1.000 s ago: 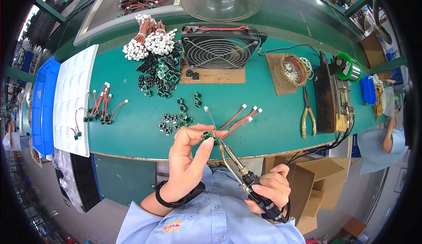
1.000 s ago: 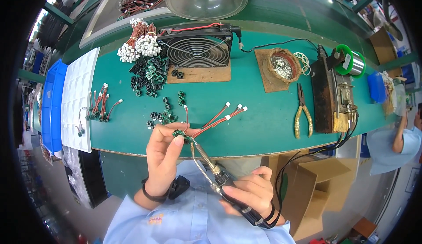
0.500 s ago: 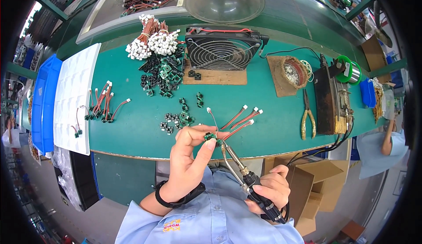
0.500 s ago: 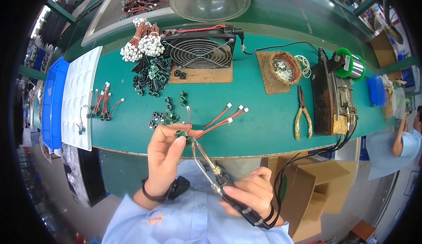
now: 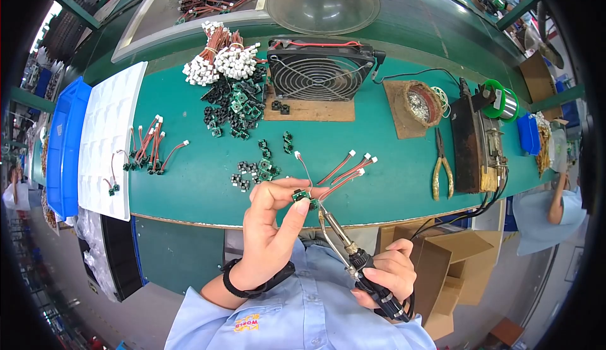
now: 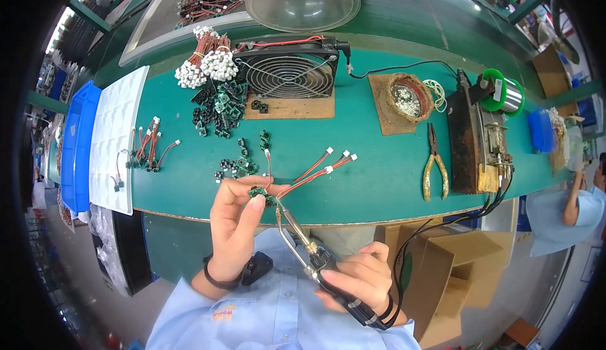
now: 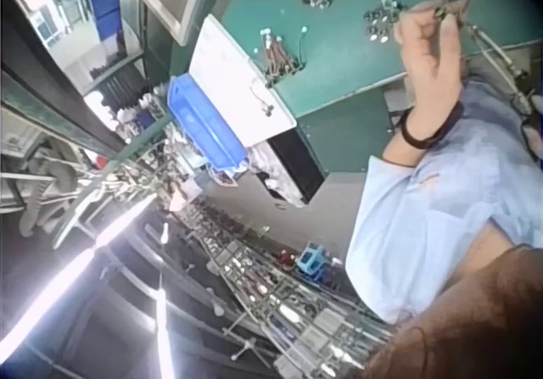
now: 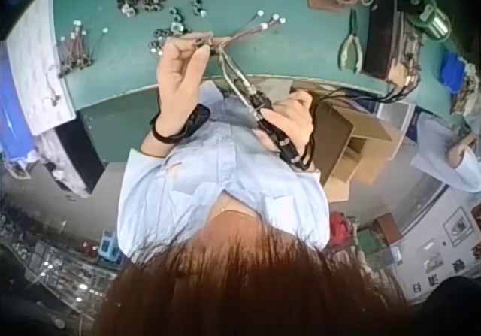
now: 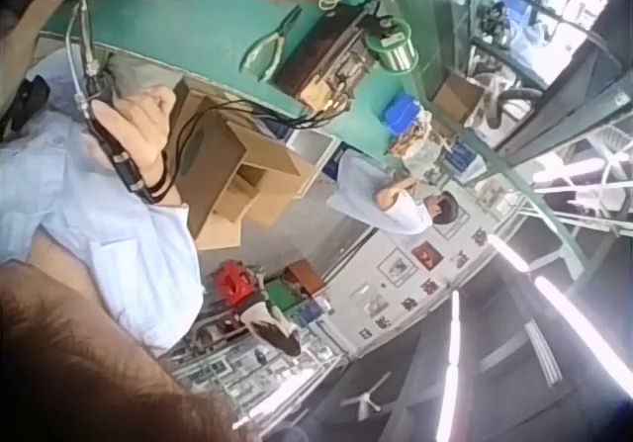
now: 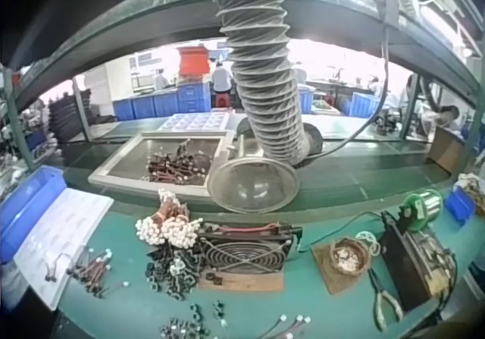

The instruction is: Assembling and connecting wires to small electronic components at a production station.

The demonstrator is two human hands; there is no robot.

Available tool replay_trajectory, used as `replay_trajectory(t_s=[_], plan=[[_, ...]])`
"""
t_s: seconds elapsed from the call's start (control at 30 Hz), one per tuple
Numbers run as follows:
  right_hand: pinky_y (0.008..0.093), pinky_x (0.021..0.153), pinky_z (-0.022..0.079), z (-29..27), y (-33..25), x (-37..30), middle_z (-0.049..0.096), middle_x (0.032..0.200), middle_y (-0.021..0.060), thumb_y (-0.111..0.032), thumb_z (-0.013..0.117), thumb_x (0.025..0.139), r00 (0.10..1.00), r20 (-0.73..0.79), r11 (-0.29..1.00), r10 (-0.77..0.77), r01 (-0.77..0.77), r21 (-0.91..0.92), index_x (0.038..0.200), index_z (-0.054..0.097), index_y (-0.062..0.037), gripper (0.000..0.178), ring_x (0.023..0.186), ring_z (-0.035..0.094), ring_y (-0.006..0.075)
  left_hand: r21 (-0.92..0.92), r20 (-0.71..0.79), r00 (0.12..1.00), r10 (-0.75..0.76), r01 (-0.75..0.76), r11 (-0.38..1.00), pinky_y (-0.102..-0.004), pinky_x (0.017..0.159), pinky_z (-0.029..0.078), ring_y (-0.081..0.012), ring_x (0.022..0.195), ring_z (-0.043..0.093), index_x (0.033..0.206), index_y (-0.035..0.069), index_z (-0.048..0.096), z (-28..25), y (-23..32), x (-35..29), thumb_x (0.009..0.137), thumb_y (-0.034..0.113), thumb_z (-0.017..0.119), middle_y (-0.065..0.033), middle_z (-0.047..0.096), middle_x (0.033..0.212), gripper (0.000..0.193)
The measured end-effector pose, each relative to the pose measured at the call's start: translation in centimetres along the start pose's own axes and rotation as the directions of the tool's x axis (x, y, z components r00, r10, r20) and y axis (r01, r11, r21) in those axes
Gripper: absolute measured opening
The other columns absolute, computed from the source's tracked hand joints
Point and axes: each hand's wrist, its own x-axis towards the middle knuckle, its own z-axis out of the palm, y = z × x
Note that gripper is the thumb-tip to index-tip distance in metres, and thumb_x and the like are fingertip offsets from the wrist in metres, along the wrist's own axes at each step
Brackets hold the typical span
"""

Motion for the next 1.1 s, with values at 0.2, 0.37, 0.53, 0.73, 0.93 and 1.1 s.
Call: replay_trajectory(t_s=[0.2, 0.37, 0.53, 0.73, 0.93, 1.1], plan=[[0.0322, 0.072, 0.037, 0.0, -0.3, -0.1, 0.060, 0.068, -0.0009, -0.022, 0.080, 0.060, 0.999, -0.030, 0.999, 0.044, -0.044, 0.007, 0.096, 0.063, -0.0139, 0.040, 0.059, 0.056, 0.0144, 0.011, -0.003, 1.000, 0.012, -0.012, 1.000, -0.0312, 0.091, 0.029, -0.0135, 0.098, 0.051, 0.090, 0.005, 0.048, 0.0, 0.1, -0.1, 0.087, 0.004, 0.053, -0.0109, 0.066, 0.101, 0.006], [0.0317, 0.072, 0.037, -0.1, -0.4, 0.0, 0.060, 0.068, -0.0010, -0.022, 0.080, 0.060, 0.999, -0.028, 0.999, 0.038, -0.038, -0.008, 0.097, 0.063, -0.0143, 0.041, 0.059, 0.056, 0.0143, 0.071, -0.001, 0.999, 0.039, -0.039, 0.997, -0.0313, 0.091, 0.030, -0.0143, 0.098, 0.050, 0.090, 0.004, 0.048, 0.0, 0.0, -0.2, 0.087, 0.004, 0.054, -0.0110, 0.066, 0.101, 0.007], [0.0344, 0.071, 0.037, -0.4, -0.4, -0.3, 0.060, 0.067, -0.0009, -0.026, 0.079, 0.062, 0.999, -0.044, 1.000, 0.016, -0.017, -0.017, 0.097, 0.062, -0.0143, 0.040, 0.060, 0.057, 0.0147, 0.195, 0.093, 0.987, 0.131, -0.147, 0.970, -0.0345, 0.088, 0.042, -0.0255, 0.099, 0.060, 0.092, 0.002, 0.043, -0.6, -0.1, 0.0, 0.091, 0.006, 0.047, -0.0179, 0.059, 0.105, 0.006], [0.0412, 0.076, 0.034, -0.3, 0.5, -2.0, 0.061, 0.066, -0.0004, -0.033, 0.071, 0.072, 0.966, -0.256, 1.000, 0.012, -0.017, -0.020, 0.104, 0.054, -0.0127, 0.042, 0.063, 0.057, 0.0151, -0.253, 0.070, 0.993, -0.097, 0.112, 0.961, -0.0356, 0.090, 0.040, -0.0233, 0.102, 0.057, 0.093, 0.003, 0.045, -0.1, 1.4, 0.0, 0.091, 0.009, 0.049, -0.0162, 0.061, 0.103, 0.007], [0.0440, 0.091, 0.028, 0.8, 1.1, -3.0, 0.056, 0.061, 0.0036, -0.047, 0.054, 0.085, 0.848, -0.518, 0.980, 0.110, -0.178, -0.084, 0.115, 0.046, -0.0096, 0.049, 0.095, 0.045, 0.0229, -0.372, 0.160, 0.964, -0.214, 0.259, 0.891, -0.0389, 0.086, 0.043, -0.0248, 0.093, 0.059, 0.090, 0.005, 0.043, -0.6, 2.5, -0.1, 0.089, 0.013, 0.048, -0.0188, 0.059, 0.100, 0.010], [0.0434, 0.093, 0.028, 1.0, 1.2, -3.5, 0.056, 0.068, 0.0062, -0.046, 0.054, 0.085, 0.808, -0.555, 0.962, 0.198, -0.268, -0.048, 0.117, 0.045, -0.0095, 0.050, 0.105, 0.037, 0.0261, -0.339, 0.190, 0.959, -0.212, 0.267, 0.902, -0.0395, 0.086, 0.043, -0.0252, 0.089, 0.060, 0.090, 0.005, 0.041, -0.9, 3.0, -0.4, 0.088, 0.015, 0.048, -0.0190, 0.059, 0.100, 0.012]])
